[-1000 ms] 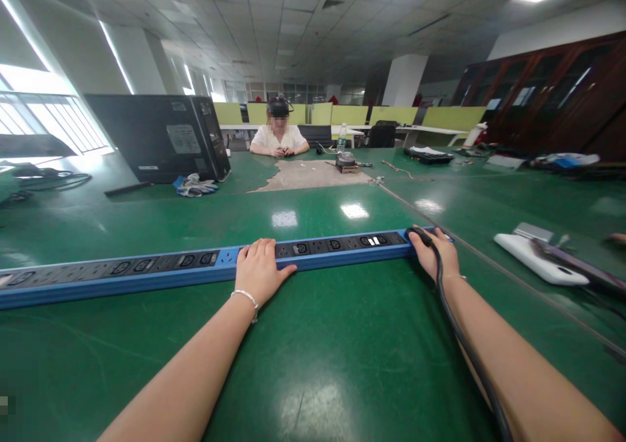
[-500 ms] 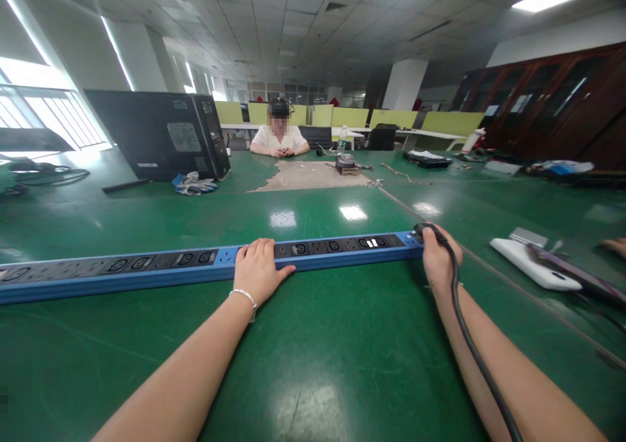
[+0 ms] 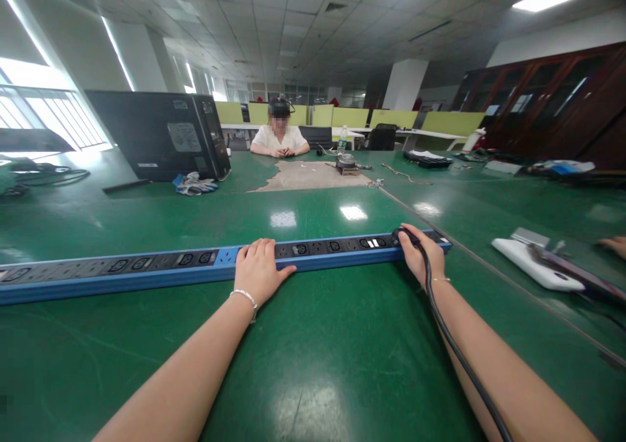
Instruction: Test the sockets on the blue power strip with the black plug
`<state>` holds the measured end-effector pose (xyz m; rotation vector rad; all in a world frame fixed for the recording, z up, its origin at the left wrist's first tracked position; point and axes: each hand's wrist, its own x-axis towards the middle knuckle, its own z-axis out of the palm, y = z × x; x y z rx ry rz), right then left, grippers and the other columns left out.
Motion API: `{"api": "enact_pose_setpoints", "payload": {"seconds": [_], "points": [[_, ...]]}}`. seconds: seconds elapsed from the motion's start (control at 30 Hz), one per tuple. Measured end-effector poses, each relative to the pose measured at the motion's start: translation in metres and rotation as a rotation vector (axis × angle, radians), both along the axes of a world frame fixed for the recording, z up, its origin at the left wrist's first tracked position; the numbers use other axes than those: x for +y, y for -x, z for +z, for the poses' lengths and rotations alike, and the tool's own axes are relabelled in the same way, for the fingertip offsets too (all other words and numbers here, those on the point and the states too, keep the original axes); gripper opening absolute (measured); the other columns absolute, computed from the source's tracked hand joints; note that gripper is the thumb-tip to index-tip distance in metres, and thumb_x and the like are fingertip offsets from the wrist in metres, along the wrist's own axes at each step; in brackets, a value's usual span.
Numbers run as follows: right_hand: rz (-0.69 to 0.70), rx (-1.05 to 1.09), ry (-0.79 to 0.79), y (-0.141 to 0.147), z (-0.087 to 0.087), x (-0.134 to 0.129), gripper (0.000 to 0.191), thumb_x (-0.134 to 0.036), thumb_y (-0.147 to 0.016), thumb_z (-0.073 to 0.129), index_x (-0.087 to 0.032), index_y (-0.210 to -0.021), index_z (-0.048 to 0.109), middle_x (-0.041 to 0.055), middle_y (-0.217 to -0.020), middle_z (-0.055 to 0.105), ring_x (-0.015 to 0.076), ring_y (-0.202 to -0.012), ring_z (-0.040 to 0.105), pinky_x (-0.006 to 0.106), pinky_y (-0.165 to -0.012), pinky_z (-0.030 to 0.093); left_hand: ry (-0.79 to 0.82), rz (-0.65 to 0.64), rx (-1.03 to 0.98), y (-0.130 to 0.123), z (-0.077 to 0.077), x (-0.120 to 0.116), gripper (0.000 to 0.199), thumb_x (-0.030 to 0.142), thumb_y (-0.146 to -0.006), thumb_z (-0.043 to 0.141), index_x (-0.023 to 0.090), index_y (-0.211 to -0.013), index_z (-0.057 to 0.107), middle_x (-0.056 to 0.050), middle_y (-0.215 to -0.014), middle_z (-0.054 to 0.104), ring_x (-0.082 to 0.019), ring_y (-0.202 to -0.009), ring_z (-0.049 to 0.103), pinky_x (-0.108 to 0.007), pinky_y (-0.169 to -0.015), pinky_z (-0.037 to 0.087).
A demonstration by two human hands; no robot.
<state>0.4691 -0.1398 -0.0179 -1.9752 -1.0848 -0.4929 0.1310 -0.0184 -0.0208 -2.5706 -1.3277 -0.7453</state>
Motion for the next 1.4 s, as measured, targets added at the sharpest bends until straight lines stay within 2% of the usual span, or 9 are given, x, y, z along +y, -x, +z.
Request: {"api": "enact_pose_setpoints", "payload": {"seconds": [0.23,0.47,0.73,0.93,1.07,1.17,1.27,1.37,1.4], "points": [[-0.014,0.002,0.042,0.001,0.002,0.001,0.04,-0.045,-0.079,0.045,-0.025,-0.108,0.064,0.005,-0.098,0.069,0.0243,-0.089,0.063,0.036,-0.082,0.046,-0.004,-0.001,-0.002,0.0,-0.001,0.0,0.061,0.057,-0.073,0.054,0.016,-0.118,0.048,-0.015,-0.122,0.055,-0.029,-0.117,0.045,-0.044,-0.099,0.029],[0.089,-0.047,0.14,-0.005,0.0,0.0,0.038,-0.044,-0.08,0.044,-0.025,-0.105,0.065,0.0045,-0.097,0.069,0.0237,-0.09,0.063,0.036,-0.083,0.046,-0.014,-0.007,-0.003,0.001,-0.002,0.0,0.062,0.057,-0.073,0.054,0.015,-0.118,0.048,-0.014,-0.122,0.055,-0.028,-0.117,0.045,-0.044,-0.099,0.029],[0.05,-0.109,0.174,0.0,-0.005,-0.005,0.038,-0.042,-0.083,0.041,-0.025,-0.111,0.061,0.0057,-0.099,0.068,0.0233,-0.091,0.062,0.038,-0.087,0.044,-0.012,-0.001,-0.001,0.001,-0.001,0.0,0.061,0.056,-0.073,0.054,0.015,-0.118,0.048,-0.015,-0.122,0.055,-0.028,-0.118,0.045,-0.043,-0.099,0.029],[0.022,-0.066,0.108,0.0,-0.01,0.001,0.039,-0.043,-0.08,0.044,-0.024,-0.11,0.061,0.0059,-0.101,0.068,0.0228,-0.094,0.061,0.04,-0.09,0.043,-0.008,-0.001,0.006,0.001,0.0,-0.001,0.062,0.056,-0.074,0.053,0.014,-0.118,0.047,-0.015,-0.123,0.054,-0.028,-0.119,0.044,-0.043,-0.1,0.028],[-0.025,0.0,0.046,-0.002,-0.011,0.005,0.038,-0.042,-0.078,0.046,-0.019,-0.099,0.067,0.0097,-0.103,0.068,0.0248,-0.103,0.058,0.042,-0.096,0.038,-0.005,0.002,0.008,0.001,0.0,-0.001,0.062,0.056,-0.074,0.052,0.015,-0.119,0.047,-0.014,-0.124,0.054,-0.028,-0.119,0.043,-0.042,-0.1,0.029],[-0.039,0.116,-0.15,0.005,-0.002,0.007,0.042,-0.046,-0.081,0.043,-0.018,-0.103,0.066,0.0096,-0.101,0.068,0.0243,-0.101,0.06,0.041,-0.094,0.04,-0.013,0.001,0.007,0.001,-0.001,0.0,0.062,0.057,-0.073,0.053,0.015,-0.118,0.047,-0.014,-0.123,0.054,-0.028,-0.118,0.044,-0.043,-0.099,0.029],[0.04,0.2,-0.34,0.027,0.008,0.012,0.046,-0.047,-0.084,0.04,-0.016,-0.105,0.065,0.0093,-0.104,0.067,0.0223,-0.102,0.059,0.037,-0.093,0.042,-0.013,0.0,0.007,0.001,-0.002,0.001,0.062,0.058,-0.073,0.053,0.015,-0.118,0.048,-0.015,-0.123,0.054,-0.028,-0.118,0.044,-0.043,-0.099,0.029],[0.248,0.248,-0.196,0.056,0.009,0.021,0.043,-0.049,-0.08,0.047,-0.017,-0.102,0.066,0.008,-0.103,0.067,0.022,-0.099,0.06,0.035,-0.091,0.043,-0.014,0.0,0.004,0.001,-0.002,0.001,0.062,0.058,-0.073,0.053,0.015,-0.118,0.048,-0.015,-0.123,0.054,-0.028,-0.118,0.044,-0.043,-0.099,0.029],[0.271,0.248,-0.155,0.064,0.008,0.024,0.044,-0.049,-0.08,0.048,-0.018,-0.105,0.065,0.0076,-0.104,0.067,0.0221,-0.098,0.061,0.036,-0.091,0.044,-0.015,0.0,0.003,0.001,-0.002,0.001,0.063,0.058,-0.073,0.053,0.014,-0.118,0.047,-0.015,-0.123,0.054,-0.028,-0.118,0.044,-0.043,-0.099,0.029]]}}
